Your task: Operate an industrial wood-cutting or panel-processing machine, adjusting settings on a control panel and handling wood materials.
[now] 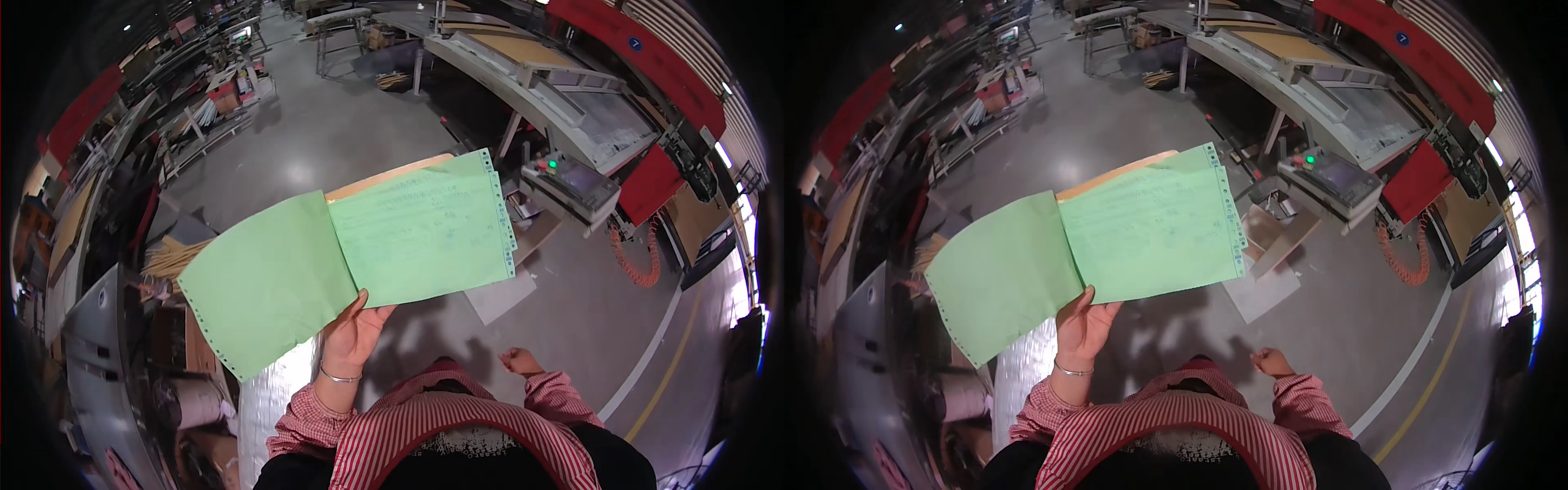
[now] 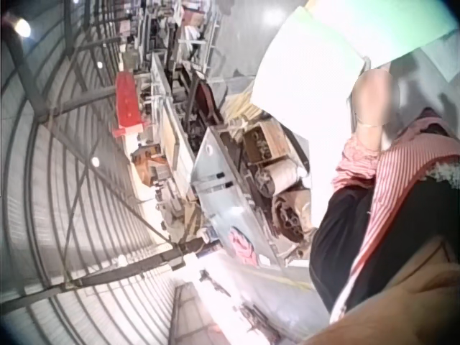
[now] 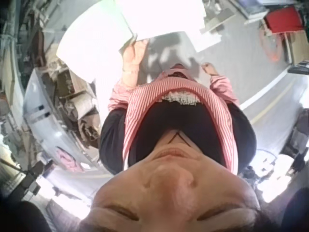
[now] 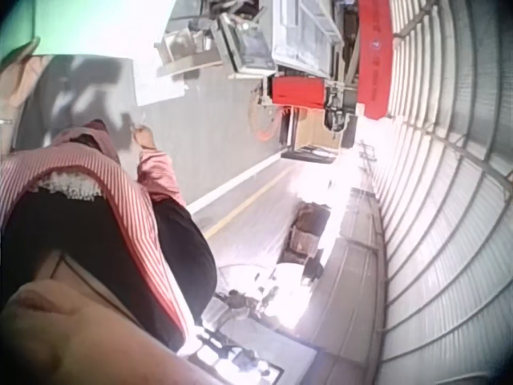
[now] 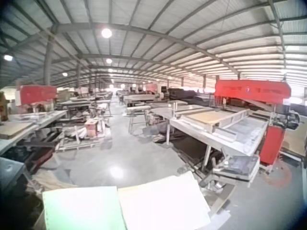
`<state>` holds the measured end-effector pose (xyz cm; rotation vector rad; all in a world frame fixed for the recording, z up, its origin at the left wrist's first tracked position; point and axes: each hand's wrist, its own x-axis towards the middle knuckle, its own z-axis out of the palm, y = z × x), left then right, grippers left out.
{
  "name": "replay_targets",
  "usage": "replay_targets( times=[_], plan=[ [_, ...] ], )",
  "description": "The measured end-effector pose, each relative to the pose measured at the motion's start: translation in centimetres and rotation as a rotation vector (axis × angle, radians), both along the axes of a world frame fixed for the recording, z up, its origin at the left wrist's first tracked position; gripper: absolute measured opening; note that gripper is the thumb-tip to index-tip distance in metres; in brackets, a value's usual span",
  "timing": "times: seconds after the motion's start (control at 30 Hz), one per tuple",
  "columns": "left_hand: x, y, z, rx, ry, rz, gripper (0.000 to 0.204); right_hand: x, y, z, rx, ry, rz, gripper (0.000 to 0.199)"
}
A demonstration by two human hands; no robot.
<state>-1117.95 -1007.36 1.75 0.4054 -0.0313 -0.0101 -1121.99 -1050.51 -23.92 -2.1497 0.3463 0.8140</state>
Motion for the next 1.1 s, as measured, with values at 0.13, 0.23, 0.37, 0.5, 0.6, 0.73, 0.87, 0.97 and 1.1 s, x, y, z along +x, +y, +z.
replay_targets(
  times=[0.13, 0.23, 0.37, 0.5, 0.6, 0.73, 0.87, 0.97, 1.1],
  plan=[
    [15.2, 3.6, -1.0, 0.093, -0.031, 0.046, 0.045, 9.4, -1.3, -3.9, -0.053, 0.29, -0.192, 0.039],
    [26.5, 7.1, -3.5, -0.234, 0.03, 0.058, 0.035, 20.4, 0.7, -5.0, -0.138, 0.387, -0.091, 0.039],
    [42.4, 11.6, -3.2, -0.301, 0.044, 0.116, 0.036, 41.8, 3.3, -10.5, 0.163, 0.353, -0.195, 0.032],
    [52.8, 17.2, -4.0, -0.176, 0.161, 0.187, 0.036, 67.5, 21.6, 3.0, 0.302, 0.008, 0.229, 0.047],
    [63.6, 21.3, -4.9, -0.226, 0.204, 0.133, 0.037, 83.3, 33.5, 11.0, 0.701, 0.028, -0.126, 0.045],
    [76.2, 27.8, -8.3, -0.176, 0.216, 0.093, 0.037, 97.8, 44.1, 15.5, 0.973, -0.195, 0.2, 0.06],
    [93.0, 36.8, -11.6, -0.142, 0.208, -0.168, 0.038, 110.7, 53.9, 17.4, 1.426, 0.015, -0.278, 0.071],
    [105.7, 41.2, -10.1, 0.133, 0.246, -0.173, 0.042, 119.9, 55.6, 17.2, 1.447, -0.003, -0.292, 0.081],
    [122.3, 47.2, -9.7, 0.238, 0.265, -0.251, 0.049, 132.4, 60.4, 16.4, 1.419, -0.004, -0.36, 0.08]
  ],
)
